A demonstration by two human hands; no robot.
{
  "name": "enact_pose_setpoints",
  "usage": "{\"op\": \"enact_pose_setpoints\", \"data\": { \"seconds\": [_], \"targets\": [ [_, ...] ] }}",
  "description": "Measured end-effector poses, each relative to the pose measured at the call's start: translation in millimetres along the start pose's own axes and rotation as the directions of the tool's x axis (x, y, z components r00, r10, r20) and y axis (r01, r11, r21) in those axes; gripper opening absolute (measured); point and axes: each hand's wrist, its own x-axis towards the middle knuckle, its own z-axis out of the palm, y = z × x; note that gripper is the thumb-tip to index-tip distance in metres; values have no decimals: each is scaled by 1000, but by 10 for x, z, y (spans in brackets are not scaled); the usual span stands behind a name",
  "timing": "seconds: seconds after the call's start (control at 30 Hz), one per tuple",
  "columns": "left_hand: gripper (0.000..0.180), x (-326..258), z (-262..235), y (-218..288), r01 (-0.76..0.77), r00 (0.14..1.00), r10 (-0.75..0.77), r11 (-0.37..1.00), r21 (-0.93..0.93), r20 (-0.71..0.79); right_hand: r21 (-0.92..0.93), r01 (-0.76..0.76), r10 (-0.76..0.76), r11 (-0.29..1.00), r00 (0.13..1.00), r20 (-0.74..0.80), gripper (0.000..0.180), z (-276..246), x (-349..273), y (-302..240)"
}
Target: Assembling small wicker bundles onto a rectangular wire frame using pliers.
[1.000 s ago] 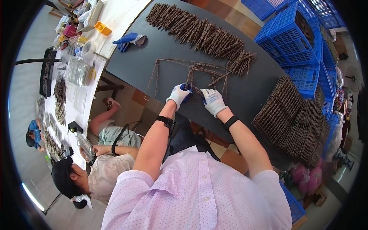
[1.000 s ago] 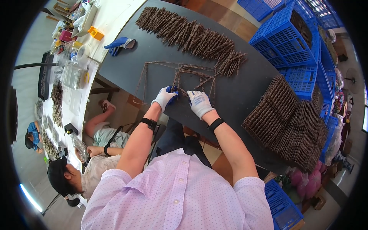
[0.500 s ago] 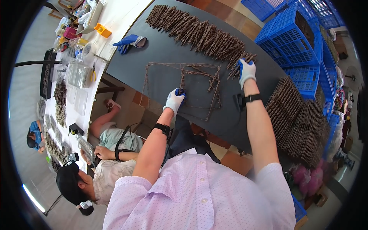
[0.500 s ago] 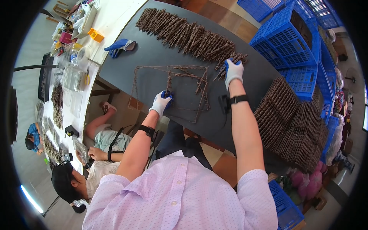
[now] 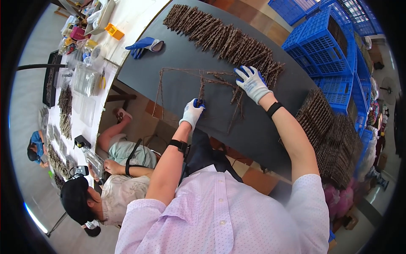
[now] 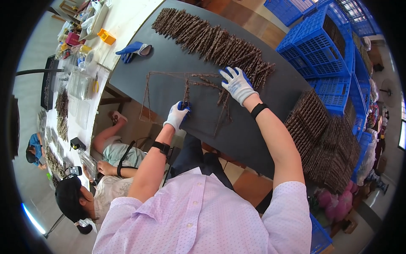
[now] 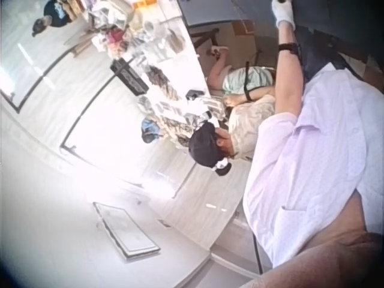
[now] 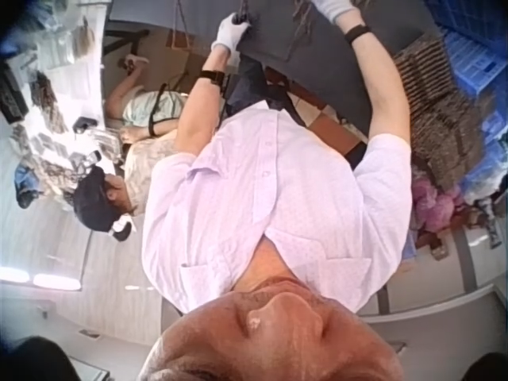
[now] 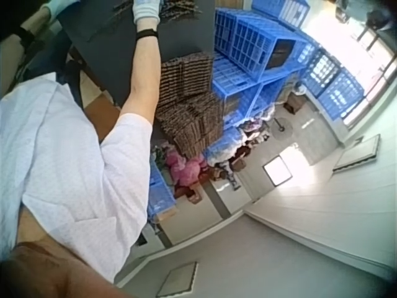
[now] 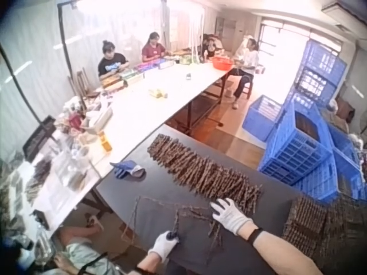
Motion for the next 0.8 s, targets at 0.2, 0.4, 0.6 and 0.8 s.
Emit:
{"op": "enact_pose_setpoints", "data": {
  "seconds": [0.2,0.4,0.6,0.8],
  "targets": [
    [22,-34,9,126,-34,998,37,997,69,-42,29,19,-17,999,998,-62,33,128,-22,38],
    [22,-21,47,125,-38,999,39,997,64,-9,96,20,10,995,953,-303,25,221,-215,170],
    [20,21,106,133,-24,999,28,995,-93,39,77,79,-29,994,859,-511,25,345,-356,160],
    [32,-18,89,266,144,985,-90,905,-401,150,47,82,-62,996,943,-326,26,58,-311,149]
  ]
}}
